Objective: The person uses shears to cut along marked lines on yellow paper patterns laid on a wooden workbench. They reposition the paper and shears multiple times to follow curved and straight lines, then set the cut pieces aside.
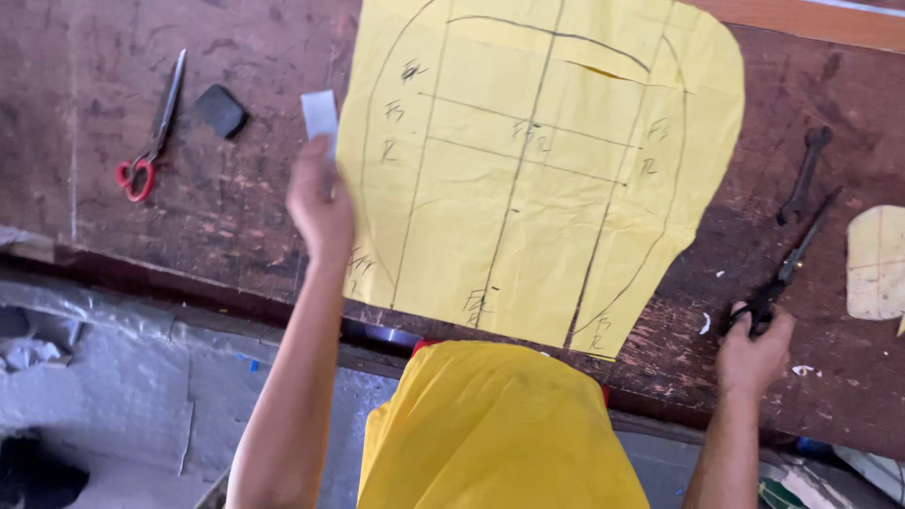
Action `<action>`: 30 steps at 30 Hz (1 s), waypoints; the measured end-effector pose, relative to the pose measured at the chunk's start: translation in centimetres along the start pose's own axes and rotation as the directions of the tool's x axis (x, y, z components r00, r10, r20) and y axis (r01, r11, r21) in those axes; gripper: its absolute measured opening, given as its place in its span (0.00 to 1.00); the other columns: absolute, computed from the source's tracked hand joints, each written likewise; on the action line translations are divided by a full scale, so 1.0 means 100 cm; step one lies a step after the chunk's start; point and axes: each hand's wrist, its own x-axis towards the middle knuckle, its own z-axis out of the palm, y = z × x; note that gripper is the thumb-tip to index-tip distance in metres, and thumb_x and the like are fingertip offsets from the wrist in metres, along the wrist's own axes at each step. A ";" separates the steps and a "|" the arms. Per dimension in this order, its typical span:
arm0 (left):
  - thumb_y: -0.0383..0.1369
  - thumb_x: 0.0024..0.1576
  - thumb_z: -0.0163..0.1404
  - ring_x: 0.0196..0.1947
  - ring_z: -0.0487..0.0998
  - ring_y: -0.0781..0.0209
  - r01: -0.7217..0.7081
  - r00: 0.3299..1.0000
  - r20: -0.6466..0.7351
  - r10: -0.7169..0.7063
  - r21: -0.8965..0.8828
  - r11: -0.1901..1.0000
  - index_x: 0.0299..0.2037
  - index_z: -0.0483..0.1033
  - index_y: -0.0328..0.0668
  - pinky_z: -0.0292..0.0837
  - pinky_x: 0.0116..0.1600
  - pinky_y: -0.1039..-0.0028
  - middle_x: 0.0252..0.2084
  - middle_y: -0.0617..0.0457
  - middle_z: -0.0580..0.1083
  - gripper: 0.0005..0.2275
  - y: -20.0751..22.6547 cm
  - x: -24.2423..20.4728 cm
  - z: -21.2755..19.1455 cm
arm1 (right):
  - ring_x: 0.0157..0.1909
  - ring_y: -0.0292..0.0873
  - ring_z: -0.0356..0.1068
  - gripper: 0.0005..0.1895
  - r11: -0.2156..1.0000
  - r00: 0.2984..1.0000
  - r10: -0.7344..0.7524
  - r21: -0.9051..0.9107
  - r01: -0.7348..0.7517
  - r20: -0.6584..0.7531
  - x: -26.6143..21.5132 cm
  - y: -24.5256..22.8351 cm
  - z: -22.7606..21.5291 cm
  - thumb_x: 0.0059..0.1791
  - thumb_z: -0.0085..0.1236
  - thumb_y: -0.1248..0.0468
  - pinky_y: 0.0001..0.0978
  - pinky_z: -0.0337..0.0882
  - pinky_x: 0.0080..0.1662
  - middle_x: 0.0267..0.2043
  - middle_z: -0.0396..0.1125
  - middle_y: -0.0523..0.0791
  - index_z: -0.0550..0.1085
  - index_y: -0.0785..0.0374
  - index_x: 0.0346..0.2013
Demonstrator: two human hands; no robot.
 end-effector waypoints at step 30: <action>0.37 0.68 0.48 0.76 0.53 0.38 -0.003 0.972 0.218 -0.084 0.369 0.929 0.67 0.71 0.47 0.35 0.74 0.31 0.74 0.41 0.60 0.18 -0.052 0.020 -0.054 | 0.57 0.68 0.66 0.25 0.955 1.000 0.016 -0.296 -0.016 -0.004 0.009 -0.004 0.015 0.54 0.60 0.57 0.61 0.64 0.55 0.57 0.66 0.60 0.68 0.65 0.61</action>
